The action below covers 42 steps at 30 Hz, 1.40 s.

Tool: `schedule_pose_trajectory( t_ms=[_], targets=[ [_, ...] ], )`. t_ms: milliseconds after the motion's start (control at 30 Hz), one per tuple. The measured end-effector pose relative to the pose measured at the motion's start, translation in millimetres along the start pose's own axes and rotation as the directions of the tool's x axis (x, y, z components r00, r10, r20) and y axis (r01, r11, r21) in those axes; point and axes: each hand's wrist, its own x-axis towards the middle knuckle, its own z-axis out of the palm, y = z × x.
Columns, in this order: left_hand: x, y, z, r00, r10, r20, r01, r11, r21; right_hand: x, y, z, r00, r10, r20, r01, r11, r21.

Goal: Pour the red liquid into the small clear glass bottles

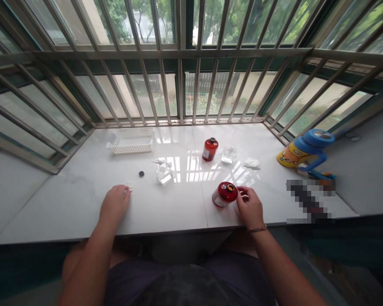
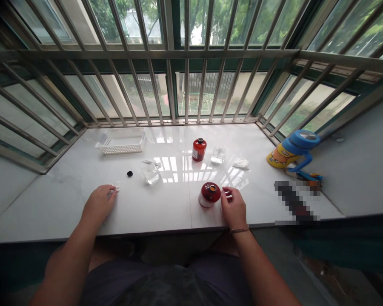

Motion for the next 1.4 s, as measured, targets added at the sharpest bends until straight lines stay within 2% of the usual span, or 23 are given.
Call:
schedule_pose_trajectory(
  t_ms=[100, 200, 300, 433, 600, 767, 833, 900, 967, 1000, 1067, 1133, 1200, 1267, 1300, 1400],
  targets=[
    [-14.2, 7.4, -6.3, 0.998, 0.034, -0.061, -0.036, 0.999, -0.023, 51.8, 15.8, -13.7, 0.998, -0.066, 0.023, 0.069, 0.990, -0.121],
    [-35.5, 20.7, -12.1, 0.988, 0.091, -0.122, -0.103, 0.990, -0.100, 105.8, 32.6, -23.9, 0.998, -0.060, 0.001, 0.058, 0.969, -0.241],
    [-58.6, 36.0, -16.0, 0.985, 0.122, -0.125, -0.143, 0.973, -0.180, 142.4, 44.9, -25.8, 0.999, -0.044, 0.004, 0.044, 0.956, -0.289],
    [-84.1, 50.5, -19.6, 0.984, 0.141, -0.111, -0.166, 0.947, -0.274, 161.1, 50.5, -24.2, 0.998, -0.057, 0.001, 0.056, 0.971, -0.233],
    [-101.1, 61.1, -24.8, 0.990, 0.110, -0.084, -0.133, 0.919, -0.370, 158.9, 41.6, -31.5, 0.991, -0.018, -0.130, 0.012, 0.999, -0.041],
    [-103.0, 83.9, -37.7, 0.998, 0.045, -0.051, -0.063, 0.876, -0.477, 138.8, 15.4, -48.3, 0.966, 0.123, -0.229, -0.059, 0.962, 0.265],
    [-102.3, 98.9, -44.8, 1.000, 0.009, 0.015, 0.000, 0.841, -0.541, 124.2, -4.5, -60.1, 0.959, 0.152, -0.237, -0.055, 0.926, 0.374],
    [-102.2, 117.3, -51.6, 0.992, -0.015, 0.126, 0.090, 0.781, -0.618, 102.6, -32.5, -74.6, 0.961, 0.184, -0.208, -0.057, 0.864, 0.501],
    [-103.8, 138.7, -58.0, 0.964, -0.015, 0.265, 0.207, 0.667, -0.715, 72.5, -67.9, -87.6, 0.968, 0.241, -0.075, -0.113, 0.679, 0.726],
    [-105.3, 150.5, -61.0, 0.942, 0.003, 0.336, 0.271, 0.582, -0.767, 54.5, -87.1, -91.8, 0.970, 0.242, 0.009, -0.160, 0.609, 0.777],
    [-110.0, 175.2, -66.7, 0.886, 0.099, 0.452, 0.389, 0.371, -0.843, 14.8, -124.1, -92.7, 0.956, 0.243, 0.166, -0.274, 0.525, 0.806],
    [-116.3, 199.2, -71.1, 0.834, 0.239, 0.498, 0.471, 0.165, -0.867, -25.0, -153.8, -83.5, 0.907, 0.218, 0.360, -0.421, 0.468, 0.777],
    [-123.0, 218.1, -72.9, 0.805, 0.311, 0.505, 0.525, 0.024, -0.851, -58.7, -172.3, -67.5, 0.823, 0.173, 0.541, -0.559, 0.421, 0.715],
    [-128.1, 226.4, -71.5, 0.802, 0.262, 0.537, 0.562, -0.028, -0.827, -81.8, -179.8, -49.8, 0.754, 0.130, 0.644, -0.630, 0.421, 0.653],
    [-129.3, 225.3, -69.9, 0.805, 0.209, 0.556, 0.573, -0.028, -0.819, -89.0, -180.2, -41.8, 0.733, 0.109, 0.671, -0.643, 0.434, 0.632],
    [-125.9, 199.8, -64.3, 0.798, 0.082, 0.596, 0.592, 0.077, -0.803, -97.1, -172.0, -24.9, 0.729, 0.066, 0.682, -0.610, 0.515, 0.602]
  ],
)
